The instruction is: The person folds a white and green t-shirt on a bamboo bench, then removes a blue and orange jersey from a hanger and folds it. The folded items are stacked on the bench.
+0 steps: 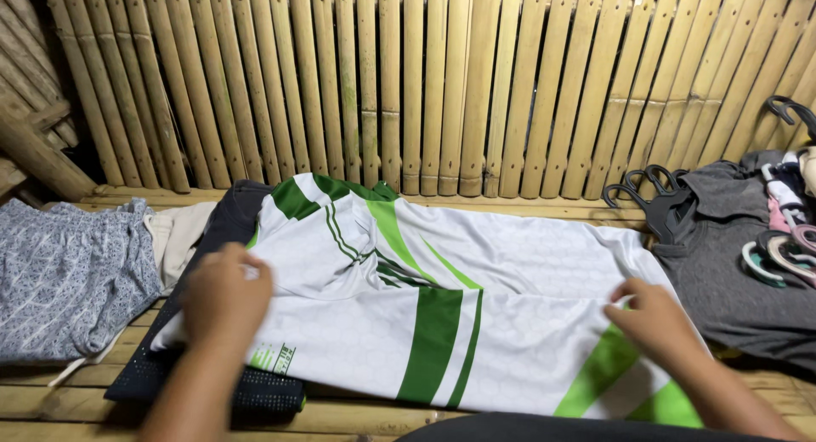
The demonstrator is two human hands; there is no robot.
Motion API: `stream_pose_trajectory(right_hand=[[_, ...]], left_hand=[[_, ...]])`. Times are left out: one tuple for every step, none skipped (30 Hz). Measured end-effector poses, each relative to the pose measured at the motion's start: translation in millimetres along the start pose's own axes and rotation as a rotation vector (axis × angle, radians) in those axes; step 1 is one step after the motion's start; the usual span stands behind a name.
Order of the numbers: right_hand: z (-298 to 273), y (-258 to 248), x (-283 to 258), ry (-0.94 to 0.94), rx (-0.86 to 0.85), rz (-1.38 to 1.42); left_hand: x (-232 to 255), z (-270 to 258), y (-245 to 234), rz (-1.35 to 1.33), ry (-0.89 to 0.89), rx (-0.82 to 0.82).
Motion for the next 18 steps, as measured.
stream_pose_trajectory(right_hand=[[-3,14,-32,-0.144,0.046,-0.038],[-8,27,-63,-0.288,0.091,-0.076],[-14,41,-85,-0.345,0.04,-0.006],[-19,57,-109,-0.4,-0.011,0.064],[-25,70,-129,-0.426,-0.072,0.032],[-32,80,-145,-0.449,-0.137,-0.001],[-36,86,-161,-0.462,-0.173,-0.011],[-42,94,-174,-0.471,-0.219,-0.022],[-46,98,-184,-0.481,-0.265,-0.033],[-49,101,-192,-0.483,-0.291,-0.037],[-50,104,-199,-0.486,-0.317,-0.041],[-51,109,-205,-0.488,-0.342,-0.041],[-52,112,-210,-0.505,-0.352,-0.054],[-52,115,-214,-0.523,-0.358,-0.069],[-52,119,-217,-0.541,-0.365,-0.084],[-50,122,-220,-0.543,-0.377,-0.072],[-49,125,-222,-0.544,-0.389,-0.059],[-48,128,-225,-0.543,-0.399,-0.045]], left_hand=[[22,-5,9,-0.028,0.053,-0.028],[43,-8,17,-0.056,0.108,-0.056],[60,-10,25,-0.044,0.15,-0.075],[75,-10,33,-0.034,0.194,-0.095],[86,-7,39,-0.045,0.217,-0.12],[94,-4,45,-0.054,0.239,-0.148],[100,1,50,-0.063,0.261,-0.177],[103,7,55,-0.068,0.271,-0.188],[106,16,59,-0.073,0.281,-0.199],[107,24,64,-0.077,0.285,-0.211],[107,32,69,-0.072,0.278,-0.221],[108,41,74,-0.064,0.275,-0.228],[108,50,79,-0.056,0.271,-0.236],[107,58,84,-0.043,0.263,-0.255],[106,66,90,-0.029,0.255,-0.275],[107,73,97,-0.019,0.249,-0.294],[108,80,101,-0.01,0.252,-0.29],[109,88,105,0.0,0.259,-0.286]])
Point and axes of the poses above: each hand's wrist, its own z-axis towards the middle knuckle, its own y-axis out of the palm, x = y × z, the point moved 6 cm from there along z, towards the middle knuckle, and after that the axes turned 2 degrees about -x, right-handed, at the moved point
